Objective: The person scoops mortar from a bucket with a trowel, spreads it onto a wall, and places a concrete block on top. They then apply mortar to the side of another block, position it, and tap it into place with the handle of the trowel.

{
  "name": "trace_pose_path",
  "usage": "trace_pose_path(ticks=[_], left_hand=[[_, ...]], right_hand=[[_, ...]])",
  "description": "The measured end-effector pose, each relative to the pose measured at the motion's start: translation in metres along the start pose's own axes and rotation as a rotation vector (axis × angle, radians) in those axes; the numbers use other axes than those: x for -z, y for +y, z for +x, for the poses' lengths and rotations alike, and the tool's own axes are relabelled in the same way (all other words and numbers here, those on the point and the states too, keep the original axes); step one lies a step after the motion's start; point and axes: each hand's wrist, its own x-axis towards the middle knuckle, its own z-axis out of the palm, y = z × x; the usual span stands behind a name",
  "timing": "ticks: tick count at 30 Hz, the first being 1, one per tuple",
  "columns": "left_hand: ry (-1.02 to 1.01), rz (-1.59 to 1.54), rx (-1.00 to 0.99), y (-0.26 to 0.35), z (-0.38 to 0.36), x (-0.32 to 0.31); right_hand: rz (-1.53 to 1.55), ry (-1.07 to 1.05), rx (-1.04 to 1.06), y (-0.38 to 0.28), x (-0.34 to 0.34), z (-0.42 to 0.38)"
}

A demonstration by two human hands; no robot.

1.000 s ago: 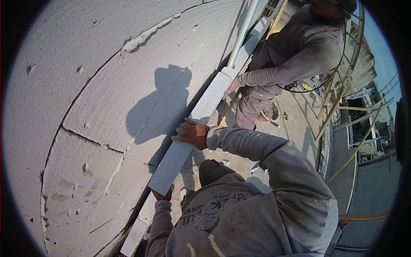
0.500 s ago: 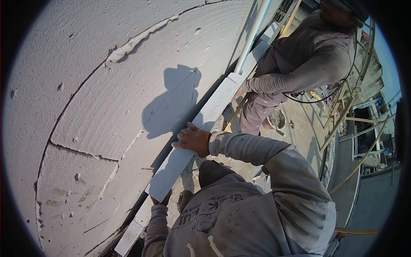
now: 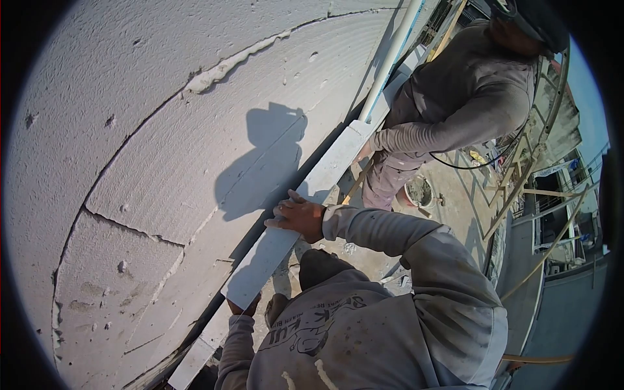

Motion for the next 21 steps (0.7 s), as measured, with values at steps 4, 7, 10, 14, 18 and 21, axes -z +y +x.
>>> trace_pose_path(ticks=[4, 7, 10, 14, 18, 21], left_hand=[[-0.058, -0.002, 0.012, -0.001, -0.002, 0.003], [-0.106, -0.023, 0.058, -0.007, -0.003, -0.003], [0.028, 0.045, -0.024, 0.009, 0.006, 0.008], [0.011, 0.071, -0.005, 0.014, 0.006, 0.017], [-0.006, -0.049, 0.047, 0.019, 0.008, 0.027], [-0.067, 0.154, 0.126, 0.010, 0.002, 0.018]], right_hand=[[-0.002, 0.051, -0.018, -0.002, -0.006, -0.004], [-0.018, 0.083, -0.067, -0.010, 0.010, -0.016], [-0.021, 0.152, -0.164, -0.023, 0.016, -0.043], [0.193, 0.247, -0.531, -0.061, 0.006, -0.093], [0.348, 0.130, -0.946, -0.091, -0.053, -0.149], [0.366, -0.033, -1.110, -0.120, -0.108, -0.202]])
